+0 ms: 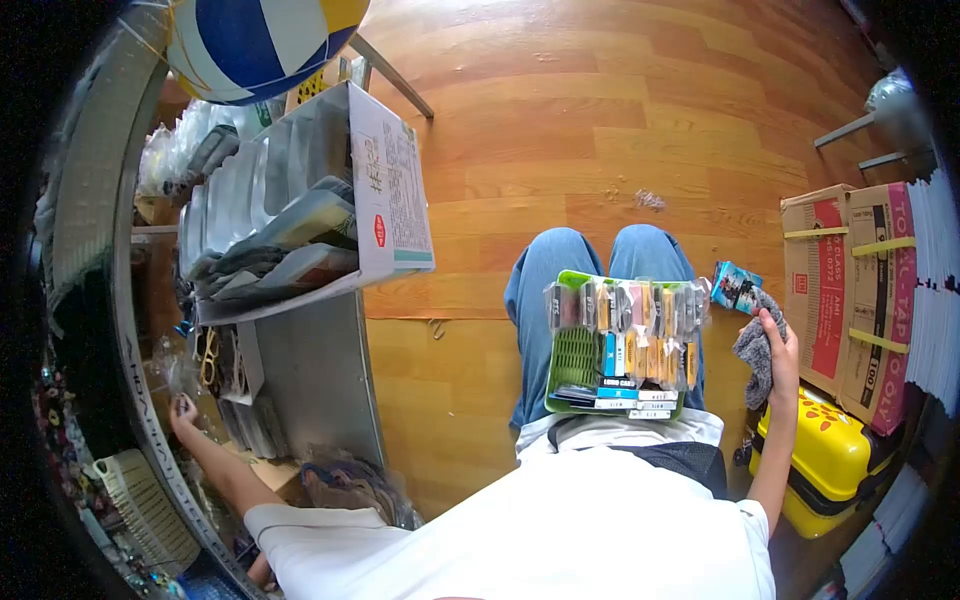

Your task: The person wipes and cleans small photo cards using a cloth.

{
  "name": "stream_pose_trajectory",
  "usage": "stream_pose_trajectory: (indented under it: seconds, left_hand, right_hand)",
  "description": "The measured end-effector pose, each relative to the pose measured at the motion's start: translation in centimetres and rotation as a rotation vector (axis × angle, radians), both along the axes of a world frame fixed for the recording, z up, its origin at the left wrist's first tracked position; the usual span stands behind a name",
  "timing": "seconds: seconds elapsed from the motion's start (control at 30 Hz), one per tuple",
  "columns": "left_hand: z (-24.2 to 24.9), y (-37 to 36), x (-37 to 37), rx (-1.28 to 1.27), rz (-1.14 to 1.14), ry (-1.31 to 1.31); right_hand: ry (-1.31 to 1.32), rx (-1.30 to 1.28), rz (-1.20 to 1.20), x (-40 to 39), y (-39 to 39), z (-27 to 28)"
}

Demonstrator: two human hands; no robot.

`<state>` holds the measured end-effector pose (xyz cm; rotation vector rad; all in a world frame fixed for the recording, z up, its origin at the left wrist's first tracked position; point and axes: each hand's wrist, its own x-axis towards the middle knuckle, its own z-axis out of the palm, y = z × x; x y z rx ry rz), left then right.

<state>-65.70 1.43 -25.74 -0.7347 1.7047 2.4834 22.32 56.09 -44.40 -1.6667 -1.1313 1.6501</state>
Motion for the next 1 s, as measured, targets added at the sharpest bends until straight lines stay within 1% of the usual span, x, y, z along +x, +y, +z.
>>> stream_pose_trajectory:
  seconds: [0.2,0.37,0.43,0.47,0.5,0.53,0.57,0.6,0.63,0.7,0.77,0.8,0.83,0.9,0.97,1.0]
  left_hand:
    - [-4.3,-2.2,-0.7,0.015,0.037,-0.066]
    - [-2.9,-5.5,-0.2,-0.042,0.089,-0.079]
    - [-4.7,-12.2,-5.5,-0.056,0.104,-0.085]
    - [-6.6,-15.6,-7.5,-0.033,0.147,-0.167]
    - [-8.0,-15.6,-6.9,-0.011,0.187,-0.248]
    - [-9.6,-15.5,-5.6,0.047,0.181,-0.26]
    - [-10.1,-14.7,-4.4,0.101,0.173,-0.271]
    - [-11.0,-15.4,-4.3,0.141,0.222,-0.306]
    - [-11.9,-15.9,-3.9,0.114,0.346,-0.225]
    - [-12.8,-17.3,-2.7,0.158,0.105,-0.166]
    - [-12.4,-16.7,-4.2,0.111,0.261,-0.244]
    - [-12.4,-16.7,-4.6,0.074,0.355,-0.228]
    - [-12.4,-16.8,-5.0,0.079,0.349,-0.17]
    - [-12.2,-17.4,-5.0,0.082,0.138,-0.159]
    - [-12.3,-17.3,-5.4,0.13,0.21,-0.188]
    - [-12.2,-16.9,-5.2,0.168,0.192,-0.199]
  right_hand:
    - [-0.043,0.014,0.011,-0.2,0.3,0.3]
    - [-0.039,-0.023,-0.002,-0.6,0.7,-0.2]
    - [-0.052,-0.034,-0.001,-0.6,0.8,-0.5]
    - [-0.047,-0.027,0.002,-0.5,0.9,-0.7]
    - [-0.042,-0.02,0.003,-0.3,0.9,-0.9]
    - [-0.041,-0.022,-0.002,-0.3,1.0,-0.9]
    - [-0.051,-0.022,0.013,-0.3,1.1,-0.8]
    - [-0.061,-0.025,0.028,-0.4,1.0,-0.8]
    - [-0.06,-0.033,0.025,-0.5,0.9,-0.8]
    - [-0.092,-0.02,0.038,-0.7,1.2,-0.8]
    - [-0.085,-0.024,0.017,-1.0,1.2,-0.7]
    - [-0.08,-0.025,0.02,-1.2,1.2,-0.5]
    - [-0.073,-0.025,0.026,-1.5,1.4,-0.4]
    - [-0.069,-0.022,0.028,-1.5,1.5,-0.3]
    - [-0.082,-0.037,0.044,-0.7,1.6,-1.1]
    - [-0.078,-0.039,0.044,-0.9,1.7,-1.3]
